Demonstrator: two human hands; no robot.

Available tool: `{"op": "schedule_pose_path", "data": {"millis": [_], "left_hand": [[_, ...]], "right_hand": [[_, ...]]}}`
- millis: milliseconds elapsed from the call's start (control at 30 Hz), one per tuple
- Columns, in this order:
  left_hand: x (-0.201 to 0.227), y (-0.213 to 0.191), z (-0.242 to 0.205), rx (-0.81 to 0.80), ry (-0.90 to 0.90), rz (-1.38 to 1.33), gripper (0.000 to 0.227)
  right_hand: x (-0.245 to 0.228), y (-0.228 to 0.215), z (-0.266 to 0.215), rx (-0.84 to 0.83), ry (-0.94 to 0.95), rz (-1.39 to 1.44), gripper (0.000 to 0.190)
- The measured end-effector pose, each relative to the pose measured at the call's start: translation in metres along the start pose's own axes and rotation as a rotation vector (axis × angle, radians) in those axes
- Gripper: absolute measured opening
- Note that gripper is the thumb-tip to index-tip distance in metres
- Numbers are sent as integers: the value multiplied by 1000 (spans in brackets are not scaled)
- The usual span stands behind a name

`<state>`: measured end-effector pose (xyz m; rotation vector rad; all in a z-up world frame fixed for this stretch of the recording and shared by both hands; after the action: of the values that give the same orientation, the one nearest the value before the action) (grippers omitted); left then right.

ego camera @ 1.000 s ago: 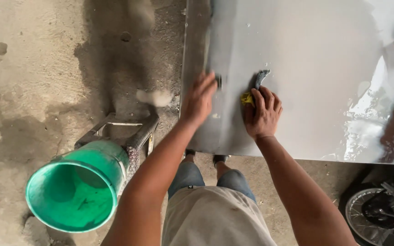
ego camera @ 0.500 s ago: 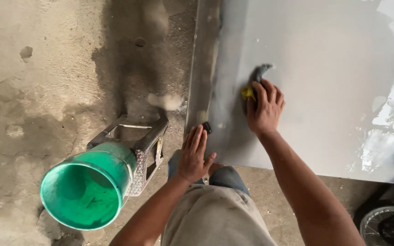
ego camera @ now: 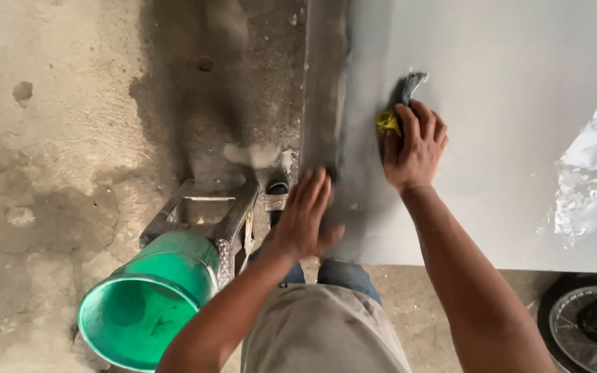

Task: The person scrubs a large, flat, light-colored surface using a yellow sponge and a dark abrasive pad. They repeatedly dip the cleaning tools into a green bucket of water to rinse them and continue scrubbing different sections of the surface.

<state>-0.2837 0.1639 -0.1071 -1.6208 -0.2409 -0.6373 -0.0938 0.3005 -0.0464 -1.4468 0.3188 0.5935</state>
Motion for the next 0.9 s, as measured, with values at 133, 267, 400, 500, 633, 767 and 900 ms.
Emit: {"op": "schedule_pose_path", "data": {"millis": [133, 267, 400, 500, 633, 767, 900], "left_hand": [[-7, 16, -25, -53, 90, 74, 99], [-46, 5, 100, -9, -35, 147, 98], [-65, 1, 148, 104, -91, 50, 98], [-45, -11, 93, 56, -53, 73, 100], [-16, 12, -21, -121, 48, 54, 99], [-27, 7, 28, -113, 22, 118, 102], [-62, 1, 140, 62, -48, 120, 101]], "right_hand": [[-3, 4, 7, 29, -21, -9, 47], [-3, 3, 6, 29, 5, -12, 48], [-4, 3, 4, 25, 9, -19, 48], [-6, 2, 9, 29, 5, -22, 46], [-3, 3, 7, 27, 6, -12, 48], [-4, 2, 8, 33, 4, -20, 47], [-6, 2, 8, 31, -5, -10, 48]]}}
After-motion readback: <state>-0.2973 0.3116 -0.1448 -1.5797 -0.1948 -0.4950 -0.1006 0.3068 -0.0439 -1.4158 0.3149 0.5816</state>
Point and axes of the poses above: each hand's wrist, its own z-axis towards the middle knuckle, its own y-axis out of the palm, x = y × z, the point moved 6 cm from there along z, towards the middle knuckle, and after that the axes turned 12 degrees about z, right-handed, at the moved point
